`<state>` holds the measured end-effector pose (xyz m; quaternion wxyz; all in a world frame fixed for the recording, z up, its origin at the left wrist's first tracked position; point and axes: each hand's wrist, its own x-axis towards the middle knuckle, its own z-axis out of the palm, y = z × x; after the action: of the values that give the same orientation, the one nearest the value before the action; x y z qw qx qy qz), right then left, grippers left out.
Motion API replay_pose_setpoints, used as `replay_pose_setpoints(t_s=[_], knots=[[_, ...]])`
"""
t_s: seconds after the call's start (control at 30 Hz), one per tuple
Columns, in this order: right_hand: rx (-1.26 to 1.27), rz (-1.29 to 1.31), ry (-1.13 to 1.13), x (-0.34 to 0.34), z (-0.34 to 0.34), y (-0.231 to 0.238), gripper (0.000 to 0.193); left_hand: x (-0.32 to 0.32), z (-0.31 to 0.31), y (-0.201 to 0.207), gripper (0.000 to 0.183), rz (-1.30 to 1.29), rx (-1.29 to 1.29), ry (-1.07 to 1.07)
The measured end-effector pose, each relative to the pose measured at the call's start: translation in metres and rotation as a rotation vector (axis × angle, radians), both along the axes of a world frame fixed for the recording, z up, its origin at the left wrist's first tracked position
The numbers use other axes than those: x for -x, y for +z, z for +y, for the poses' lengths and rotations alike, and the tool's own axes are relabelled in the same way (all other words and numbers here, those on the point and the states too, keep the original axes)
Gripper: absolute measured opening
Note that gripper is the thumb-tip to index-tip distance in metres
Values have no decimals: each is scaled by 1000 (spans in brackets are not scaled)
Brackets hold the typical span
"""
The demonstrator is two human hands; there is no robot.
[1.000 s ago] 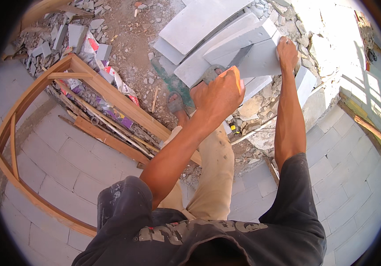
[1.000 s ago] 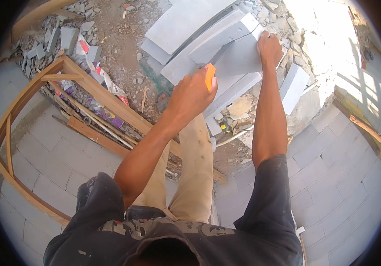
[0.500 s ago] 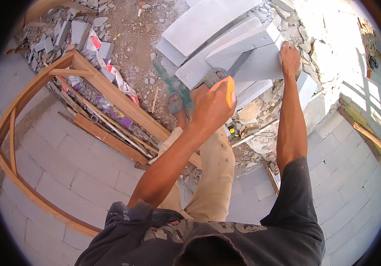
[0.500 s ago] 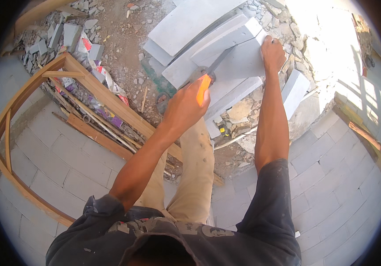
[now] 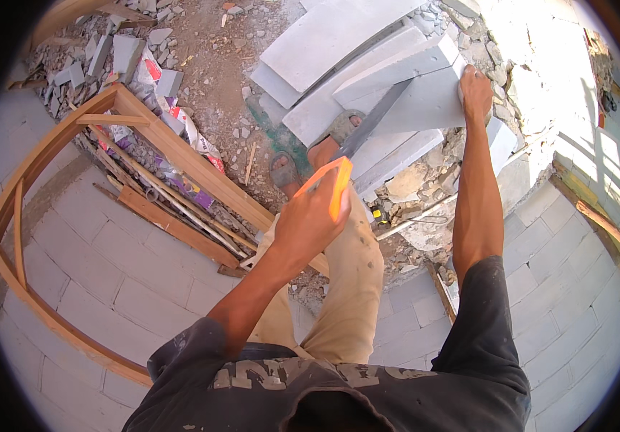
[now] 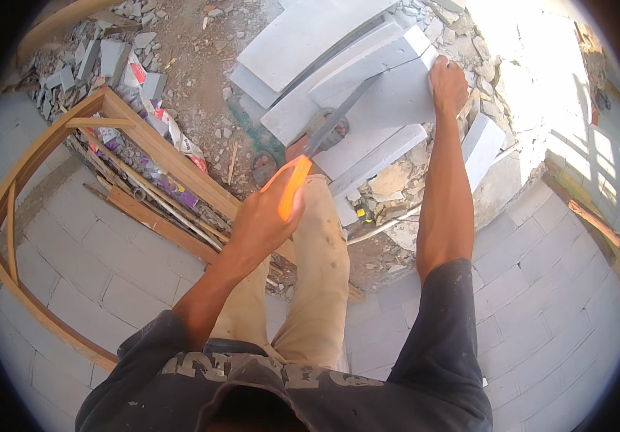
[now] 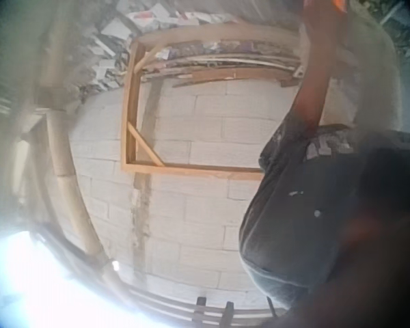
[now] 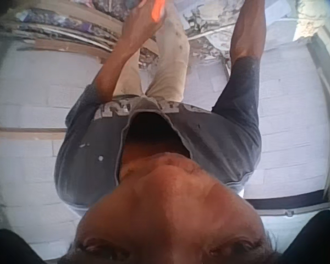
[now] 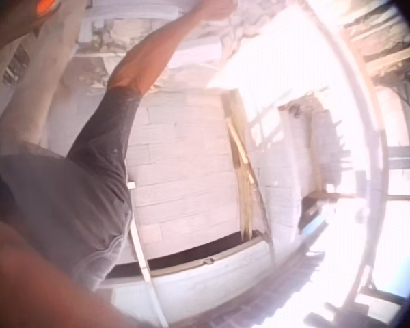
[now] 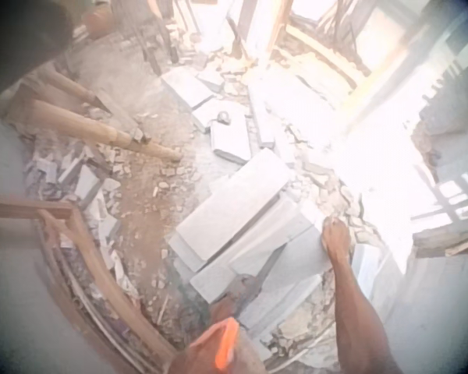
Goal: The person uses a saw to cut lightweight concrete building blocks, then hands a block to another person at a construction site.
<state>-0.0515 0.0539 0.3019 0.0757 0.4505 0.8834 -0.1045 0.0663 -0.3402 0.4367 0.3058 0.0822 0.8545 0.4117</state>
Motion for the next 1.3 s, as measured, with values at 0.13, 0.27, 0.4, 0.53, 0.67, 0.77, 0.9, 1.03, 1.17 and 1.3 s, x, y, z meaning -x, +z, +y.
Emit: replay_pose_setpoints(t_s=[0.13, 0.27, 0.4, 0.53, 0.67, 0.77, 0.9, 1.03, 1.17, 1.3], knots=[[25, -34, 18, 13, -40, 24, 62, -23, -46, 34, 43, -39, 19, 23], [-60, 20, 98, 3, -39, 7, 63, 52, 54, -32, 42, -108, 122, -33], [42, -9, 29, -2, -4, 7, 62, 11, 28, -15, 38, -5, 149, -63], [32, -38, 52, 8, -33, 15, 64, -44, -62, 27, 52, 48, -33, 40], [4, 23, 62, 9, -49, 16, 65, 27, 28, -24, 43, -151, 167, -26], [13, -37, 48, -1, -24, 8, 63, 42, 56, -20, 42, -181, 181, -97], [-10, -3, 39, -1, 5, -1, 63, -30, -27, 0, 44, 17, -9, 39], [18, -24, 42, 4, -34, 14, 64, -20, -37, 15, 43, -77, 57, 41], [-13, -17, 70, 13, -21, 2, 64, 54, 50, -41, 41, -119, 156, -68], [-10, -35, 30, 2, -6, 0, 63, -19, -20, -11, 43, 23, 101, -3]])
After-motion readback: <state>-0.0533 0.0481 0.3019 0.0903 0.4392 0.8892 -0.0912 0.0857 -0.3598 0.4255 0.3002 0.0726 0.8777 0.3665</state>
